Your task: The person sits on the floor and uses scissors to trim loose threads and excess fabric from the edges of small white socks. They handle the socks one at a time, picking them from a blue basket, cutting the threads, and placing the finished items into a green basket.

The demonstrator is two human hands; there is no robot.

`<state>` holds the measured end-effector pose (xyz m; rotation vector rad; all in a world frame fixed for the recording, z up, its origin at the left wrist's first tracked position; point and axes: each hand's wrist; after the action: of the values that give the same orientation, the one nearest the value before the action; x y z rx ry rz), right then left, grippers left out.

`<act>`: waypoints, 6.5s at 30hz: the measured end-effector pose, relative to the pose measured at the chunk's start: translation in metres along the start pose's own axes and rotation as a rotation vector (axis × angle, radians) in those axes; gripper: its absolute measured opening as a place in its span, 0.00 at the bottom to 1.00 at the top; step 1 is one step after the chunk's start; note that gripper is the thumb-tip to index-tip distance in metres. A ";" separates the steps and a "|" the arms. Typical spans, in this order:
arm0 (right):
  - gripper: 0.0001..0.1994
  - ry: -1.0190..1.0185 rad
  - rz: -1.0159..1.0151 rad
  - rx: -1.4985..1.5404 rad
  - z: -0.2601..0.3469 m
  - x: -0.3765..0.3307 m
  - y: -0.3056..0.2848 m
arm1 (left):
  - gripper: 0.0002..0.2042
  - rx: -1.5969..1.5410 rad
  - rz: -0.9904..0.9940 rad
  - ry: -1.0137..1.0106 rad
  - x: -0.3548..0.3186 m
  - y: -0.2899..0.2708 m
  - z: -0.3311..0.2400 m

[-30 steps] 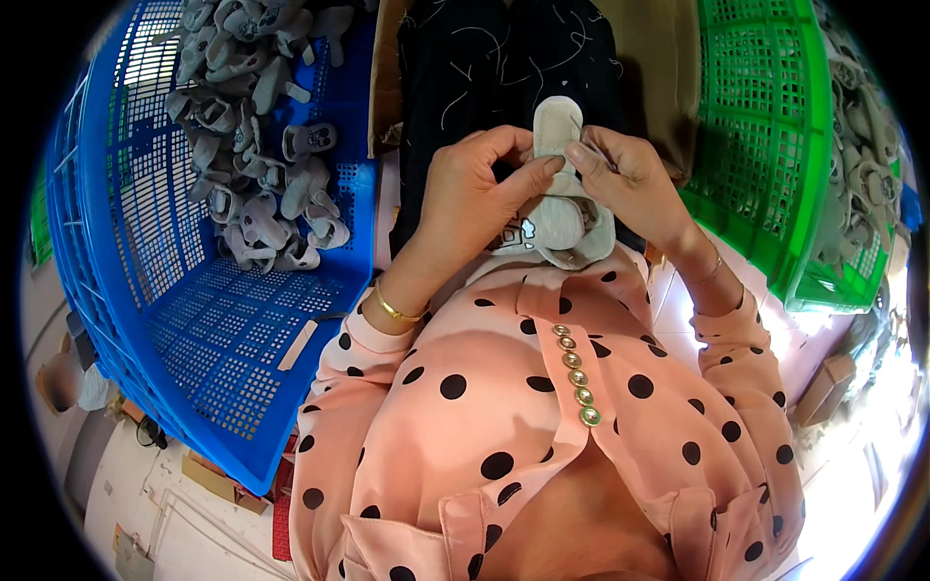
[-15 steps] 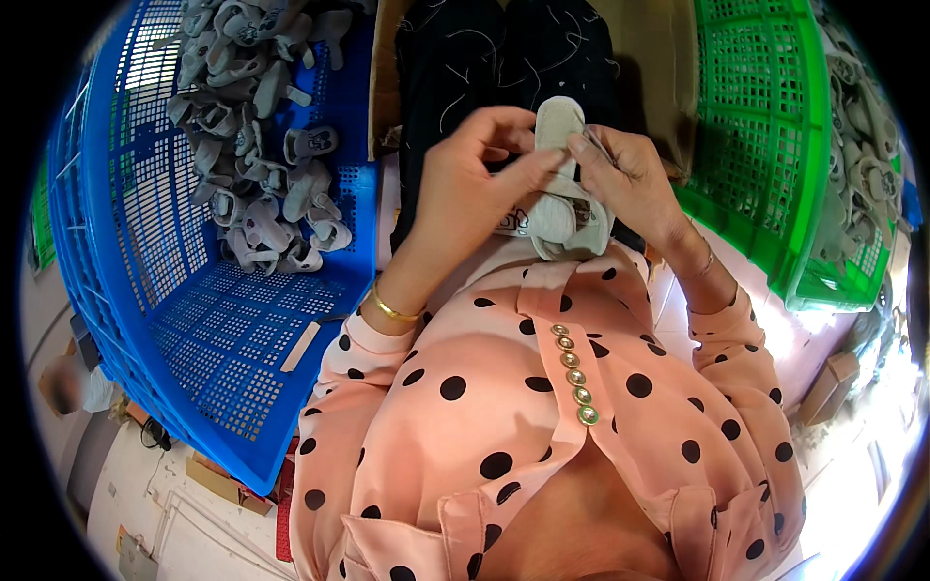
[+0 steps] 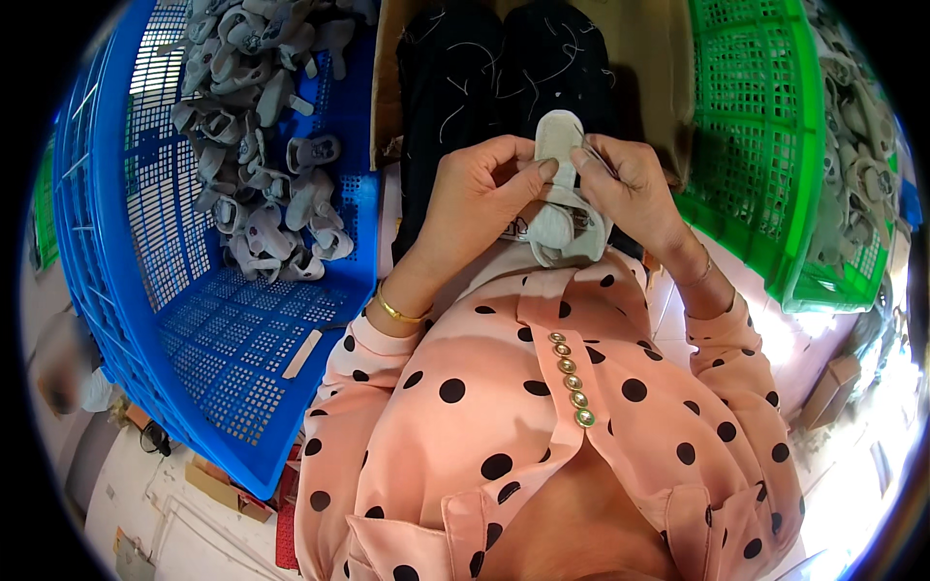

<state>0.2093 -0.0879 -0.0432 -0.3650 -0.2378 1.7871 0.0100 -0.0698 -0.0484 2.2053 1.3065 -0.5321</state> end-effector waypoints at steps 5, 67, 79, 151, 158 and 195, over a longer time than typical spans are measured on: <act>0.04 -0.036 -0.360 -0.244 0.003 0.014 -0.016 | 0.07 -0.071 -0.099 0.028 -0.011 0.003 -0.006; 0.22 -0.674 -0.029 -1.058 0.059 0.000 -0.018 | 0.05 -0.303 -0.212 0.222 -0.042 0.012 -0.020; 0.20 -0.384 0.032 -0.530 0.057 -0.001 -0.003 | 0.05 -0.330 -0.197 0.090 -0.042 0.010 -0.017; 0.12 -0.147 -0.044 -0.462 0.001 0.013 -0.025 | 0.07 -0.247 -0.124 -0.055 -0.023 -0.004 0.002; 0.16 0.210 0.200 0.252 0.027 -0.002 0.004 | 0.08 -0.221 -0.057 -0.026 -0.019 -0.006 0.006; 0.13 0.046 0.060 -0.027 0.027 0.013 0.024 | 0.13 0.807 -0.506 0.771 -0.020 -0.013 0.016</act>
<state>0.1746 -0.0803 -0.0278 -0.4363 -0.2211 1.8332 -0.0120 -0.0884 -0.0525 2.8762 2.4245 -0.4404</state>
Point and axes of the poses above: each hand's wrist, its own x-axis towards the middle knuckle, its own y-axis out of the palm, z = x × y, and after that the axes turned 11 degrees about -y, right-handed
